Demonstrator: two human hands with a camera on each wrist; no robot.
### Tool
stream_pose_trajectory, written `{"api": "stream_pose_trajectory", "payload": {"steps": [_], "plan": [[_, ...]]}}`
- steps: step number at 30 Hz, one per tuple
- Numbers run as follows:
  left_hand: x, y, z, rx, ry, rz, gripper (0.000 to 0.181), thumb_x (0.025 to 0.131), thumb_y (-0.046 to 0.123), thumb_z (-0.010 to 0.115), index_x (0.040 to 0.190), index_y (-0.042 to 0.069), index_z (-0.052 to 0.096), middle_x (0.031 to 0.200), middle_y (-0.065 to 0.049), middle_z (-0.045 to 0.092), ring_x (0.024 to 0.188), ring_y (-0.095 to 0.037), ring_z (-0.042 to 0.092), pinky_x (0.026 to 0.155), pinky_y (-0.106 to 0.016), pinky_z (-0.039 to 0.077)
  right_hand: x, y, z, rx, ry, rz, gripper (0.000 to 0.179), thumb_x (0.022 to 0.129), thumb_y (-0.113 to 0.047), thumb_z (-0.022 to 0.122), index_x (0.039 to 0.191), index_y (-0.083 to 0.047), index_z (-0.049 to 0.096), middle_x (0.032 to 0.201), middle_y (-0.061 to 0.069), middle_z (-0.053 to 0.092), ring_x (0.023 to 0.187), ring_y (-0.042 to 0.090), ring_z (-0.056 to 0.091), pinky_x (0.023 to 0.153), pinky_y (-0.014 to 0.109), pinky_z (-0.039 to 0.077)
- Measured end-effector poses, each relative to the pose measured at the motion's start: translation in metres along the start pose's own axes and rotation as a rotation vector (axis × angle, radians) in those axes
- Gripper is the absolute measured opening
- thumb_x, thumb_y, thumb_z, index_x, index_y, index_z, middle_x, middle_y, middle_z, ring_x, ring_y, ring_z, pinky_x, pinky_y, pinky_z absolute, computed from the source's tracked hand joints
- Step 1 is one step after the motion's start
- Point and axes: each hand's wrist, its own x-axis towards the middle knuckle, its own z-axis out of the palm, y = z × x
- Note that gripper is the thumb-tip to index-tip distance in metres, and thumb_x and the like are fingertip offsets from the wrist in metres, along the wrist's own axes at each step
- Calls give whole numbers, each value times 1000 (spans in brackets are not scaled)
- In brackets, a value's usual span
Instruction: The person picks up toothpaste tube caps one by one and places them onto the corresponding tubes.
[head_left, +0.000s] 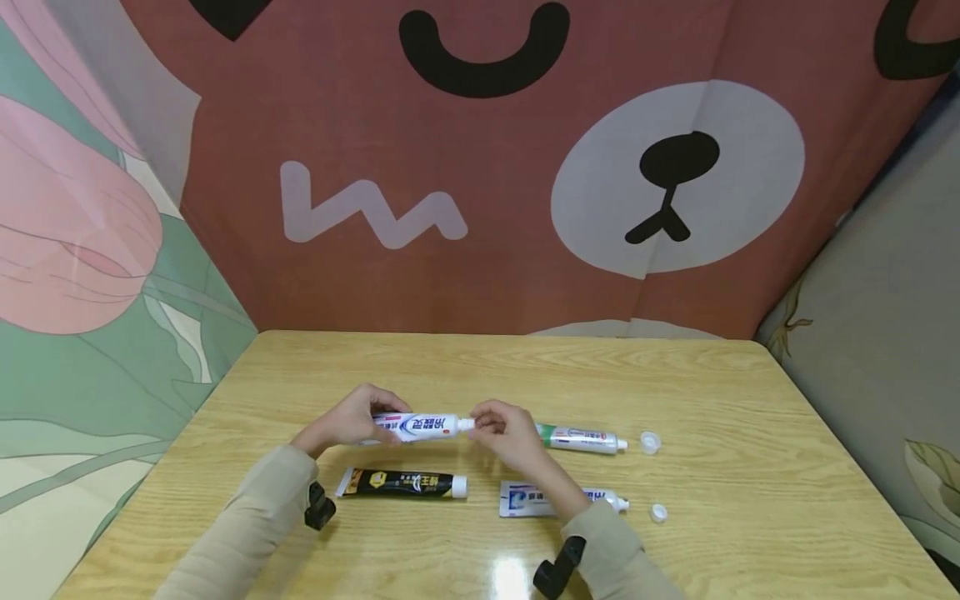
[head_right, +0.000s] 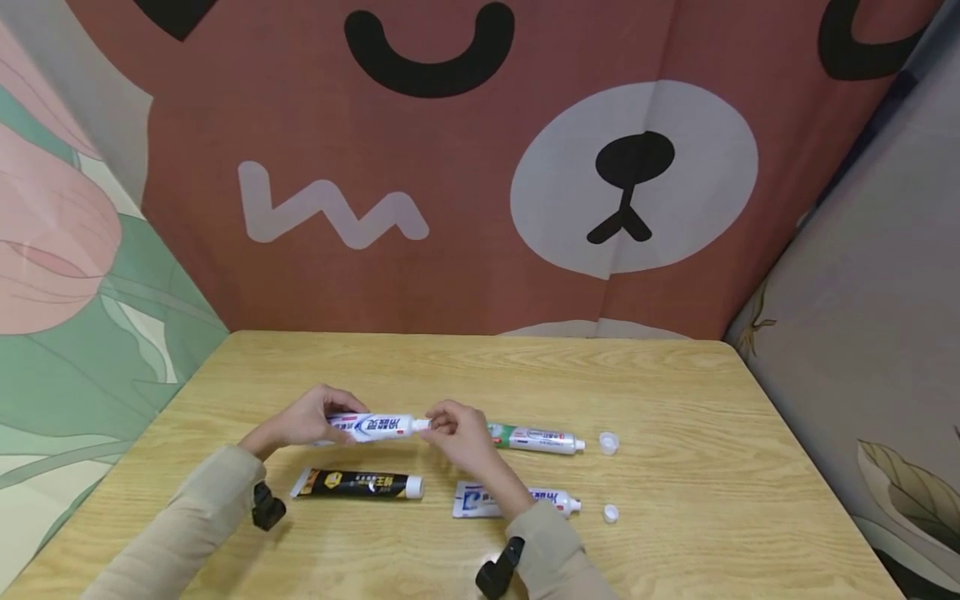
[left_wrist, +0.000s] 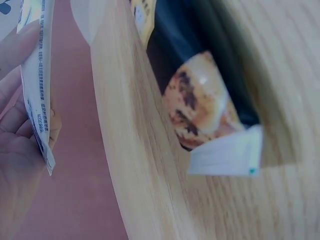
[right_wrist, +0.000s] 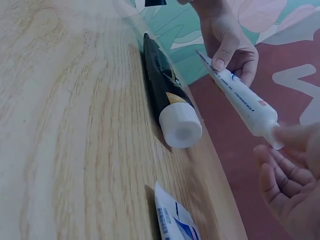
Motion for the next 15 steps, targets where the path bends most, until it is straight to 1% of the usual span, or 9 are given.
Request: {"api": "stream_pose_trajectory", "payload": {"steps": [2,3,6,8,9,10,12,15], "plan": [[0,-1,0,-10,-1,-5,38,63,2,80,99,-1,67,92,-11,66,76,-19,60,68,-30,49,0,0,-1,12,2,-17,15,79,-7,69,92,-2,65,80,6,66,70,20,61,63,29,52],[0,-1,1,-18,-1,-8,38,63,1,79,99,-1,67,92,-11,66,76,-19,61,68,-30,49,0,0,-1,24,-4,-16,14,78,-5,69,91,-1,65,78,6,66,69,22,62,61,30,52],[0,-1,2,-39,1,-13,37,63,-1,79,98,-1,67,92,-11,67,76,-19,61,69,-30,49,0,-1,-1,50,-30,-3,11,84,-8,64,88,2,66,71,7,66,62,28,62,50,27,49],[0,0,3,-42,5,-10,37,64,-3,78,99,-2,67,92,-11,67,76,-18,61,69,-30,49,0,-1,-1,63,-49,19,17,88,-12,59,85,4,66,65,7,64,58,31,61,44,22,45],[0,2,3,-43,7,-8,37,64,-4,78,99,-3,67,92,-12,67,76,-18,61,68,-29,49,0,-2,-1,58,-58,29,22,90,-14,57,84,4,66,63,7,63,56,30,60,42,20,42],[0,4,3,-41,7,-7,36,64,-5,77,99,-4,67,92,-13,66,75,-19,61,68,-29,50,0,-2,-1,52,-66,35,26,91,-17,55,82,5,66,61,8,62,53,29,59,41,18,39],[-2,11,3,-37,5,4,36,64,-7,76,98,-6,66,91,-15,66,74,-19,61,67,-29,50,0,-1,0,40,-73,50,33,93,-22,52,82,6,65,61,9,61,51,25,58,40,17,39],[-3,25,2,-30,-5,4,34,65,-8,75,97,-7,66,90,-16,66,74,-19,61,67,-29,50,-1,-1,-1,26,-54,48,31,93,-24,53,87,3,66,66,12,63,53,23,59,43,21,43]]}}
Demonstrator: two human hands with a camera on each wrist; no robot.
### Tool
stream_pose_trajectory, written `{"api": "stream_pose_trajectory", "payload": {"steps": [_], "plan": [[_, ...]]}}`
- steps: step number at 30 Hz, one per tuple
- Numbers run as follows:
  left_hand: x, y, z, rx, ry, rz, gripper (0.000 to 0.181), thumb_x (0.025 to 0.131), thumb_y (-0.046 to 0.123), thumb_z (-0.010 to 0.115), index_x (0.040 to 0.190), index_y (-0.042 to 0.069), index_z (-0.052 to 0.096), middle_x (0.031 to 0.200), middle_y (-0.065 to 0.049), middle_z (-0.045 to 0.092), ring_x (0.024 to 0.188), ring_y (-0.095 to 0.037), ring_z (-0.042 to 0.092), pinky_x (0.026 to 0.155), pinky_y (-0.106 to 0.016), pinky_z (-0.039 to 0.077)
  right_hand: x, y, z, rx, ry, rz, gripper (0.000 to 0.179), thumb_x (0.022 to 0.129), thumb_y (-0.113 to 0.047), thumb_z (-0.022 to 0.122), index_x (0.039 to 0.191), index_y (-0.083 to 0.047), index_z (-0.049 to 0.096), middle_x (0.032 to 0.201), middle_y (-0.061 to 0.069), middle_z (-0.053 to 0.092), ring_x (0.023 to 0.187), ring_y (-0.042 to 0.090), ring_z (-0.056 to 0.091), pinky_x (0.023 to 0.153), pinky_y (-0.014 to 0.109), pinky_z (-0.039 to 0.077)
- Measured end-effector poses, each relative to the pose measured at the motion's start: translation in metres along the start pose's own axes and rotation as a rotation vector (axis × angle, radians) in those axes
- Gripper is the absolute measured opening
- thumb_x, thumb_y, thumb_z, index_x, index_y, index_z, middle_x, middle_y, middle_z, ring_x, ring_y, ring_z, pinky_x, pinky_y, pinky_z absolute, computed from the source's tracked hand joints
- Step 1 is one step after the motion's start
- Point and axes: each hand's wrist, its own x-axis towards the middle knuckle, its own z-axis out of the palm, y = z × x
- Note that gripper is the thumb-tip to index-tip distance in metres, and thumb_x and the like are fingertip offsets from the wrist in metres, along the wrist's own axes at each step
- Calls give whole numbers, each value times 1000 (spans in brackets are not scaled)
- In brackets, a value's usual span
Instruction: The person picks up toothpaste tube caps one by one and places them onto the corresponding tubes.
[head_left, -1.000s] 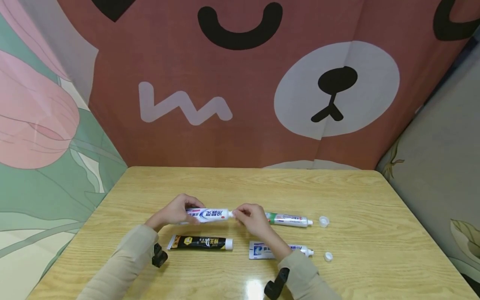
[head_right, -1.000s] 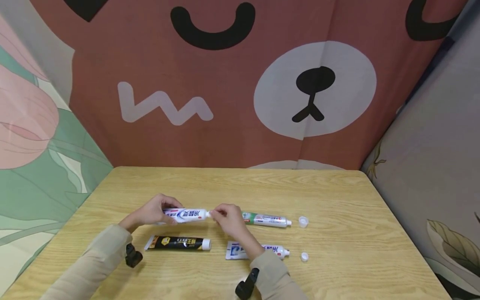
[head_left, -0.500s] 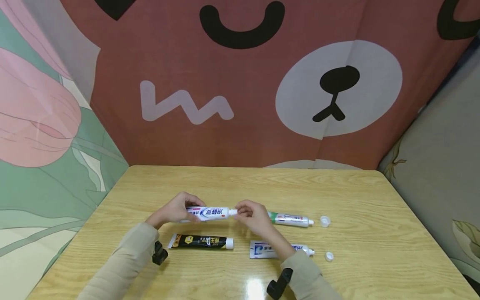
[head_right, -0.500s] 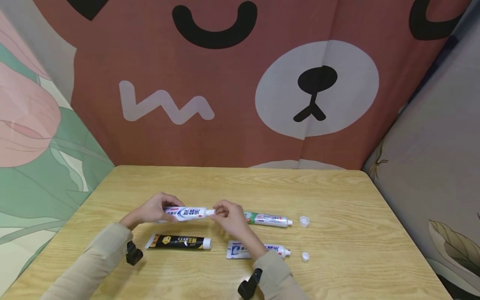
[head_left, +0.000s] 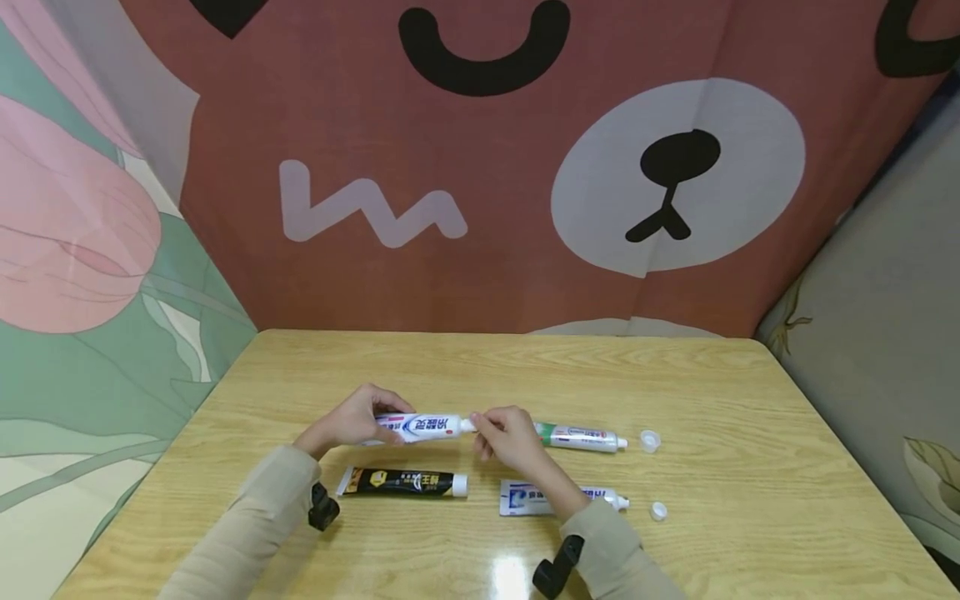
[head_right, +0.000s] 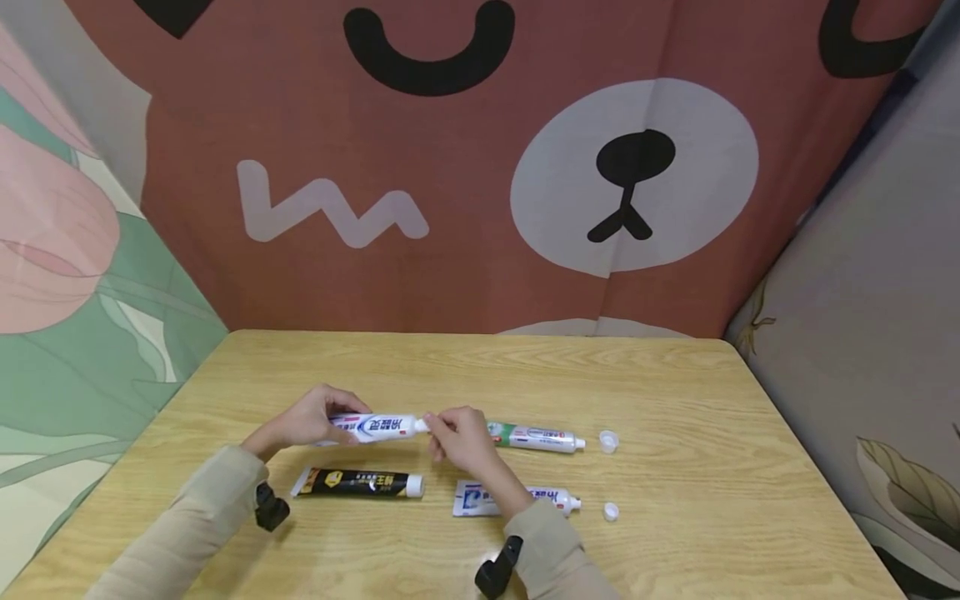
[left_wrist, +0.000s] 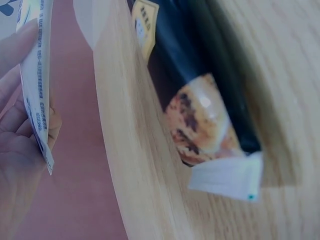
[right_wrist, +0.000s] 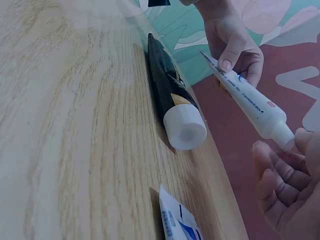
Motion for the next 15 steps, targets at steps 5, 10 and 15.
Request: {"api": "stream_pose_trajectory", "payload": {"steps": [5,10,15], "plan": [[-1,11,-1,4,-12,-2,33,66,-6,75,97,-7,65,91,-16,66,75,-20,61,68,-29,50,-2,-2,-3,3,60,-64,21,82,-12,67,98,0,64,80,9,66,69,19,61,60,26,50],[1,4,-2,-5,-11,-7,34,66,-7,75,99,-8,65,92,-18,65,77,-22,61,69,-30,50,-1,-1,-3,33,48,-53,13,80,-9,68,88,1,66,75,9,67,64,23,62,57,32,51],[8,-17,0,-7,-1,-17,37,65,-4,77,100,-5,66,93,-14,66,78,-20,61,69,-31,49,1,0,-2,16,31,-36,33,91,-23,56,78,6,65,59,9,61,47,18,56,41,21,43]]}}
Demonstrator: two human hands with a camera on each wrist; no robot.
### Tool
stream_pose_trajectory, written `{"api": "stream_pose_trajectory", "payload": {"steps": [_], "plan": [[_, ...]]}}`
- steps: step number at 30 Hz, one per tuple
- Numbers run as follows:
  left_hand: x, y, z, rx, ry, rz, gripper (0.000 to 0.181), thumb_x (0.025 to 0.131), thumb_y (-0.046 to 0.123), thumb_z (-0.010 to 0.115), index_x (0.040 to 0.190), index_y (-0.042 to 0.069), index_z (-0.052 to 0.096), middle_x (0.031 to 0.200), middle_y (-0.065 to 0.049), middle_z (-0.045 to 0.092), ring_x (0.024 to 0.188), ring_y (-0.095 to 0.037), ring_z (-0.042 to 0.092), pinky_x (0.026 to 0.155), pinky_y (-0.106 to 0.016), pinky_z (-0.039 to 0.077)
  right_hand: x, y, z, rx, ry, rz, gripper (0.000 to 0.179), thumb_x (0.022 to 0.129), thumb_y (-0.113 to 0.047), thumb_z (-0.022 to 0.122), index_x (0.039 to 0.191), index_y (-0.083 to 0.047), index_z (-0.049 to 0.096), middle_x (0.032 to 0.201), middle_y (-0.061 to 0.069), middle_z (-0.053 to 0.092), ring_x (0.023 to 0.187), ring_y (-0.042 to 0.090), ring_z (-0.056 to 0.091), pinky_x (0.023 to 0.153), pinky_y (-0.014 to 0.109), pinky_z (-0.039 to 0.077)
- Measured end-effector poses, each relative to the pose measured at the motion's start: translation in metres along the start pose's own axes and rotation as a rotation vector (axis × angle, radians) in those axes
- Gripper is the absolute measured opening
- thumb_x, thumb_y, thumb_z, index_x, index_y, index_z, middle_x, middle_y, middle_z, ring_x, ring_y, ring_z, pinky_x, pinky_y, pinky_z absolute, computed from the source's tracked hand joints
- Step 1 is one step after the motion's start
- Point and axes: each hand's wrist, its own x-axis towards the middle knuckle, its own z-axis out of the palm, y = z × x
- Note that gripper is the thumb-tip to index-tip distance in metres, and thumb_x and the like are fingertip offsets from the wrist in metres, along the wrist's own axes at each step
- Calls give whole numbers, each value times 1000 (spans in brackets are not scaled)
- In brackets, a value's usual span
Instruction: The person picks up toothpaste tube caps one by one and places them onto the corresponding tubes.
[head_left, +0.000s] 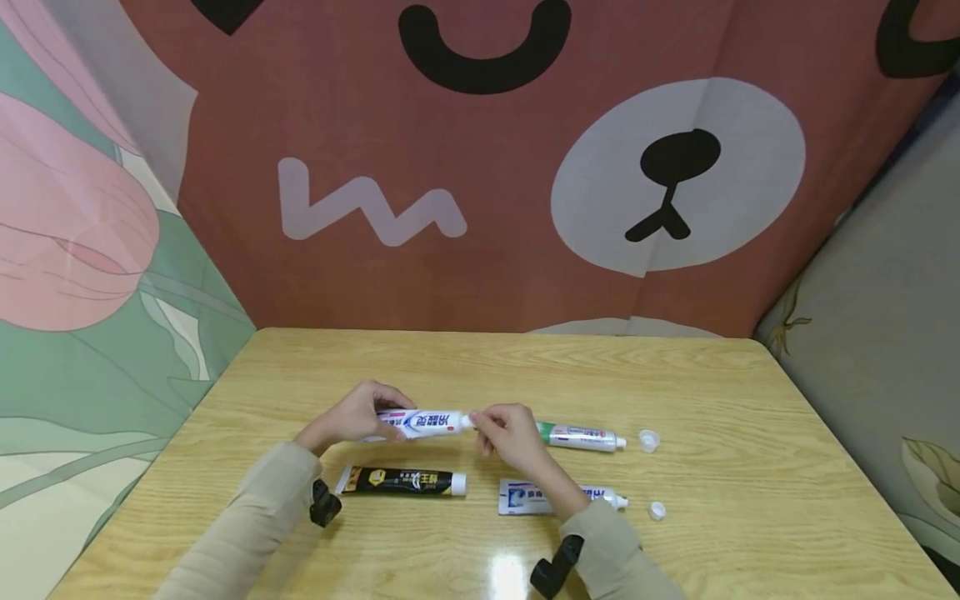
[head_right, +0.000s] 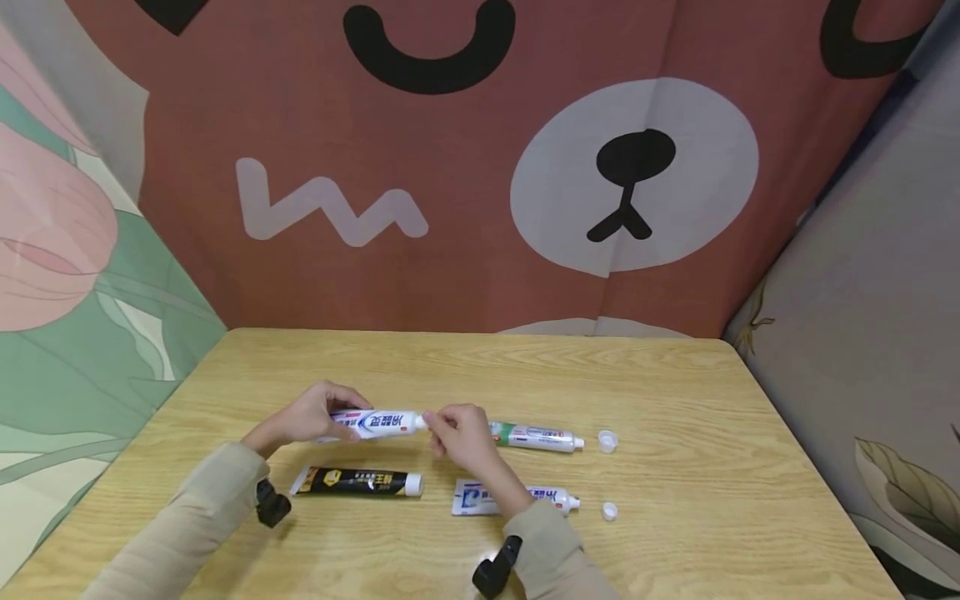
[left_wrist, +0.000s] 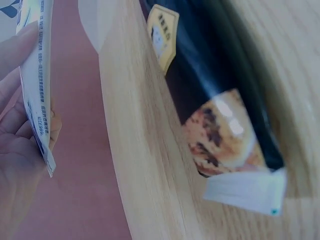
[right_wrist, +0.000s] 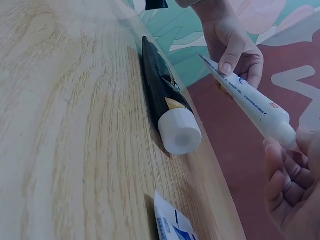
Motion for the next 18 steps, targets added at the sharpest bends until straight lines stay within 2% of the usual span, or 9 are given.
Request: {"api": "stream_pose_trajectory", "payload": {"steps": [2,4,7,11,15,18], "plan": [[1,-4,0,-4,-1,1,37,65,-2,78,100,-3,66,94,-12,66,78,-19,61,70,-31,49,0,0,0,-18,-5,14,38,92,-28,53,77,5,65,57,7,60,46,15,54,40,18,40],[2,-4,-2,-5,-1,9,37,65,0,78,100,-3,67,93,-12,66,77,-19,61,69,-31,49,0,0,0,-22,-4,13,35,92,-27,54,82,4,65,60,8,61,48,15,55,42,20,42],[2,-4,-3,1,-1,23,37,65,1,79,99,-2,67,93,-12,67,77,-20,61,69,-31,49,-1,0,0,-2,12,-1,21,87,-17,62,93,3,64,70,9,64,58,16,58,51,24,48],[1,-5,-3,11,-1,32,37,65,3,80,99,-1,67,92,-11,67,77,-19,61,69,-31,49,0,-1,0,25,31,-8,20,79,-6,69,96,1,62,77,7,66,67,22,61,61,33,52],[1,-5,-2,12,-2,41,36,65,3,79,99,-2,67,92,-11,67,77,-19,61,69,-31,49,1,1,1,39,19,3,12,82,-6,66,90,1,63,73,10,66,63,25,61,59,40,52],[2,-3,-2,14,1,47,36,65,2,79,99,-2,67,92,-11,67,77,-19,61,69,-30,49,1,2,1,43,13,-4,10,85,-6,61,89,3,62,69,16,65,56,23,60,52,37,50]]}}
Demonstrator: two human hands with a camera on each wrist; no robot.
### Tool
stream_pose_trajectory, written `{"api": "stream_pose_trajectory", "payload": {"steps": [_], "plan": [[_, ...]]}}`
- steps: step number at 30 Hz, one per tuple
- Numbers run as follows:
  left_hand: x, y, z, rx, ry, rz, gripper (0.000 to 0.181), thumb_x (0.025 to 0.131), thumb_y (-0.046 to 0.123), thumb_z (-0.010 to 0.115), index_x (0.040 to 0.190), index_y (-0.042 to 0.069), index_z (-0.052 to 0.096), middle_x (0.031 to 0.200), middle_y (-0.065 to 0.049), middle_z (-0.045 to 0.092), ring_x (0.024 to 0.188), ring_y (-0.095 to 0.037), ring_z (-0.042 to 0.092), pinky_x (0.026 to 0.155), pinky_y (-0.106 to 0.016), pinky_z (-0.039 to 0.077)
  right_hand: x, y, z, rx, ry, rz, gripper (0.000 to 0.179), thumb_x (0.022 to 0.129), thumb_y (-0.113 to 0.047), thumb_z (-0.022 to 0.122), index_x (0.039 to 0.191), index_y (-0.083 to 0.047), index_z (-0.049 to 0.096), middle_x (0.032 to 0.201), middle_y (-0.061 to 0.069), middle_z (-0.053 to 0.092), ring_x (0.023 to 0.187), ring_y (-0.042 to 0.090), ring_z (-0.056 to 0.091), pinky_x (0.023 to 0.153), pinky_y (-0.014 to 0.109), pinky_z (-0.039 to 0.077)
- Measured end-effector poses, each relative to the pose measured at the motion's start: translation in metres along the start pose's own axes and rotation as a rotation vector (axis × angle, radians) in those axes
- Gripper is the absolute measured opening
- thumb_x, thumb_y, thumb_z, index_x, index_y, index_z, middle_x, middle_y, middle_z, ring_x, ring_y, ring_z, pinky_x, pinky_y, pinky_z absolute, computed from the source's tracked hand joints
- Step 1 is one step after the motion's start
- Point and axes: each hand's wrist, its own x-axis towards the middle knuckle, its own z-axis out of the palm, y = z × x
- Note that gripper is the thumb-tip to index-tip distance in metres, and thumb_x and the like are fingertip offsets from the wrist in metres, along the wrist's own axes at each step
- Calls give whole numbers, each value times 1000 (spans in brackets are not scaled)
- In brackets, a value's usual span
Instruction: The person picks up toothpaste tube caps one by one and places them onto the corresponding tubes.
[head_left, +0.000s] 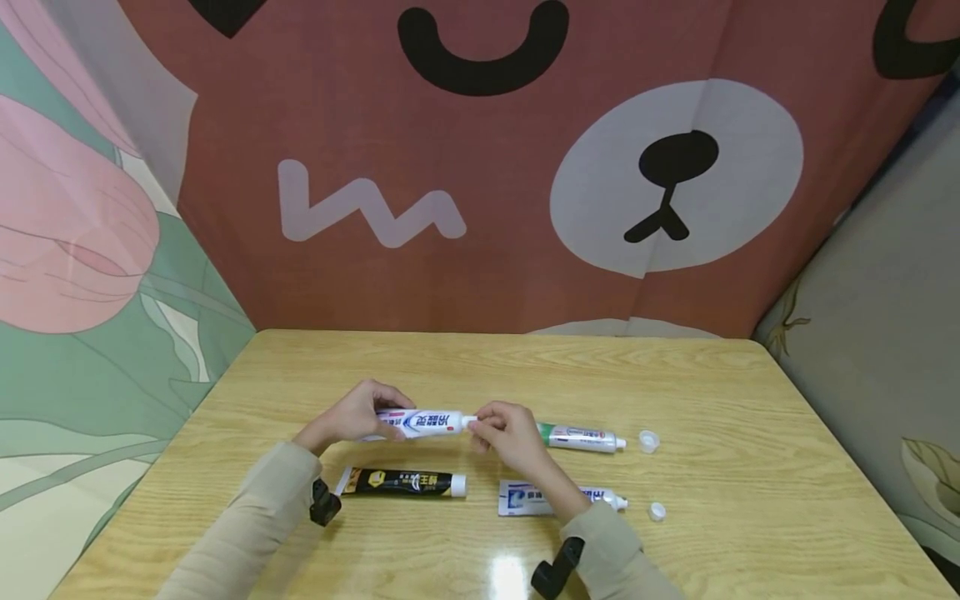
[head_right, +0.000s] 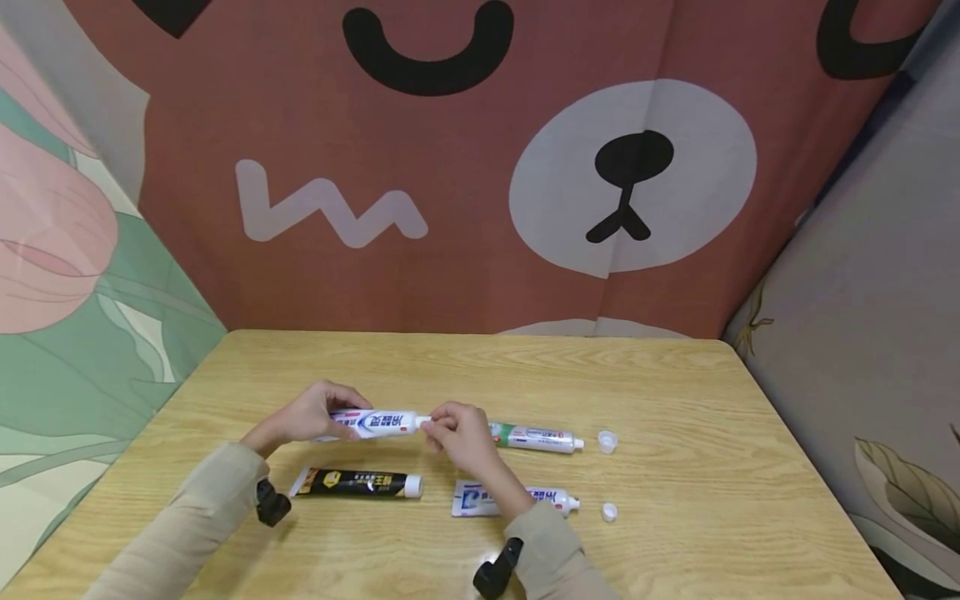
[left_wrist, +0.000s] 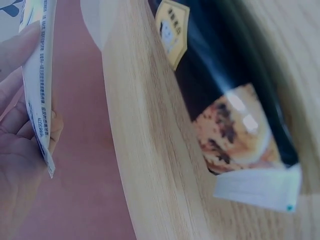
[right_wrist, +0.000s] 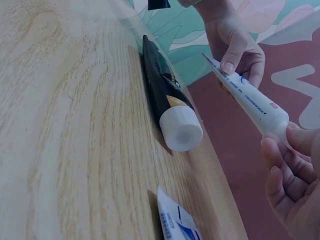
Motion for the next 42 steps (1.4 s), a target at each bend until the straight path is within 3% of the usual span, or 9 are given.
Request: {"api": "stream_pose_trajectory", "payload": {"steps": [4,9,16,22,26,33,37,42], "plan": [[1,3,1,11,12,9,35,64,1,79,98,-2,67,91,-11,67,76,-19,61,68,-30,49,0,0,1,-11,2,5,12,87,-6,59,88,5,62,64,18,62,50,18,56,46,31,48],[2,4,2,16,23,8,34,65,0,78,97,-3,68,92,-11,67,76,-18,61,68,-30,49,0,-1,1,-17,-1,33,17,89,-12,58,87,4,61,56,7,59,45,11,52,43,26,46],[6,-6,2,34,-32,17,33,65,1,78,97,0,68,91,-9,67,76,-16,61,68,-29,50,1,4,1,-58,9,60,16,86,-12,62,86,4,65,64,12,63,51,17,58,48,27,49],[7,-14,4,28,-98,-25,33,68,4,78,99,2,69,93,-7,67,79,-16,61,71,-29,49,0,7,4,121,-8,199,17,85,-3,60,93,11,62,78,23,65,62,22,65,62,34,53],[7,-19,4,17,-106,-25,31,67,1,77,97,0,69,90,-8,68,77,-16,61,70,-29,49,1,11,9,187,-18,262,16,85,1,58,94,14,60,79,23,65,63,21,64,63,33,53],[10,-30,5,54,-118,-29,31,68,2,77,97,-1,68,92,-8,68,77,-13,61,70,-27,49,3,18,14,168,-39,244,13,84,2,59,89,14,61,71,16,65,59,19,64,56,28,53],[12,-34,7,90,-119,-49,31,68,2,77,97,-1,68,93,-8,67,81,-15,61,73,-26,49,6,16,18,132,-24,310,13,84,4,57,89,15,61,71,18,65,57,18,63,55,29,53],[13,-36,10,124,-117,-71,30,69,0,75,98,0,68,96,-8,67,87,-17,61,78,-30,48,7,16,21,105,-12,327,12,84,5,57,88,15,61,68,17,64,51,12,59,51,27,52]]}}
